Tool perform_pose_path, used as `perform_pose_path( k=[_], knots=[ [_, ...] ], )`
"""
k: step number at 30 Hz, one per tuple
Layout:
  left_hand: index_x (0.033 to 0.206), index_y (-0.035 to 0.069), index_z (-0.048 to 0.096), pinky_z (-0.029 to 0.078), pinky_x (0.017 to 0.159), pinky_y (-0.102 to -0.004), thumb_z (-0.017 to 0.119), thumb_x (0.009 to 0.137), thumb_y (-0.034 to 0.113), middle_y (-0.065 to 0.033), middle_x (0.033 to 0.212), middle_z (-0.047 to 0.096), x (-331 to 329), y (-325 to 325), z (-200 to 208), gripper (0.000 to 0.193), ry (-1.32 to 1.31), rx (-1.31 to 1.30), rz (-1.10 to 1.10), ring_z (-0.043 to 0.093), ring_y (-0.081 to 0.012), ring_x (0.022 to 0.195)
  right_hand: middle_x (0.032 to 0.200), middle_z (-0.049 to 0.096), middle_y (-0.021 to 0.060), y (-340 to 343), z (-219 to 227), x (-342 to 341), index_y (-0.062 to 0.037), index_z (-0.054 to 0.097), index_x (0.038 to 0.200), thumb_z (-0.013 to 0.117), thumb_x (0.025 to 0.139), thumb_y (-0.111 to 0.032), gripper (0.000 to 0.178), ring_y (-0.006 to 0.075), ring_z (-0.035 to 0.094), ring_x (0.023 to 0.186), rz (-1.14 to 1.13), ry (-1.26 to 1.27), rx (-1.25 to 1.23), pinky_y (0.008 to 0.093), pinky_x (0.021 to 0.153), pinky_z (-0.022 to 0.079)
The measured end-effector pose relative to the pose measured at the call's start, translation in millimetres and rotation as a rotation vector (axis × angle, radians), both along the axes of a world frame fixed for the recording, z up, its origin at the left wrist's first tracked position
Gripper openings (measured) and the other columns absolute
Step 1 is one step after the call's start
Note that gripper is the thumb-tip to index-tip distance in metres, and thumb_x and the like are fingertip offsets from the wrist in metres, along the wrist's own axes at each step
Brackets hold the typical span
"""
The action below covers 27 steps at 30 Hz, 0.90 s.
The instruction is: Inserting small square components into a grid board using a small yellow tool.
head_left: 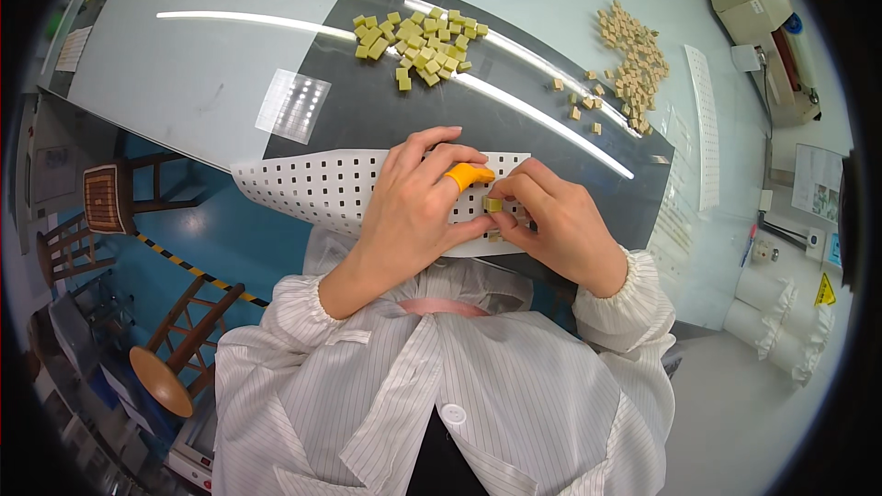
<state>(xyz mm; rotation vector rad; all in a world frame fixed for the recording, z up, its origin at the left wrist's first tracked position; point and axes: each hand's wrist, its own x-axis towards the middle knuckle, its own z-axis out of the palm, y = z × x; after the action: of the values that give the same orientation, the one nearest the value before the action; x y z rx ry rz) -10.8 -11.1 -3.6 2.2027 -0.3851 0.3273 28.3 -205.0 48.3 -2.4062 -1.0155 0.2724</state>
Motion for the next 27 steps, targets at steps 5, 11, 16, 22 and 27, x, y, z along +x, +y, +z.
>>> perform_pose_path(
  k=[5,11,16,22,27],
  knots=[
    [0.098,0.004,0.072,0.045,0.097,-0.0434,0.088,0.062,0.020,-0.0031,0.111,0.066,-0.6,1.0,0.1,0.042,0.009,-0.010,-0.002,0.054,-0.0284,0.122,0.091,0.060,0.0057,-1.0,10.5,-0.6,-0.0063,0.063,0.101,0.076,0.077,-0.003,0.027,0.0206,0.064,0.067,-0.054,0.037,-0.006,0.0295,0.058,0.052],
    [0.091,0.005,0.076,0.046,0.096,-0.0435,0.088,0.061,0.019,-0.0034,0.109,0.067,-1.7,3.8,-1.7,0.036,-0.024,-0.047,-0.025,0.056,-0.0304,0.119,0.085,0.061,0.0031,-16.7,17.5,-8.9,-0.0035,0.067,0.099,0.075,0.080,0.002,0.022,0.0097,0.053,0.062,-0.350,0.162,0.048,0.0228,0.057,0.045],
    [0.087,0.009,0.076,0.044,0.095,-0.0442,0.085,0.068,0.020,-0.0017,0.106,0.066,-1.1,3.5,-2.3,0.025,-0.021,-0.070,-0.036,0.056,-0.0291,0.118,0.081,0.062,0.0039,-14.0,2.8,-23.0,-0.0010,0.071,0.093,0.075,0.081,0.002,0.013,0.0098,0.055,0.063,-0.549,0.153,0.147,0.0228,0.057,0.045],
    [0.086,0.008,0.076,0.044,0.094,-0.0446,0.084,0.066,0.016,-0.0017,0.104,0.067,-1.2,3.5,-2.8,0.023,-0.025,-0.061,-0.036,0.056,-0.0293,0.117,0.082,0.063,0.0066,-10.3,-9.6,-35.6,-0.0004,0.071,0.092,0.075,0.082,0.000,0.011,0.0146,0.062,0.064,-0.589,0.065,0.146,0.0255,0.057,0.051],
    [0.086,0.008,0.076,0.046,0.095,-0.0429,0.084,0.062,0.009,-0.0018,0.104,0.069,-1.8,4.1,-2.3,0.025,-0.009,-0.042,-0.030,0.057,-0.0299,0.118,0.083,0.063,0.0064,-8.0,-9.0,-36.2,-0.0002,0.071,0.091,0.075,0.082,-0.001,0.010,0.0148,0.062,0.064,-0.604,0.060,0.169,0.0255,0.058,0.052]
  ],
)
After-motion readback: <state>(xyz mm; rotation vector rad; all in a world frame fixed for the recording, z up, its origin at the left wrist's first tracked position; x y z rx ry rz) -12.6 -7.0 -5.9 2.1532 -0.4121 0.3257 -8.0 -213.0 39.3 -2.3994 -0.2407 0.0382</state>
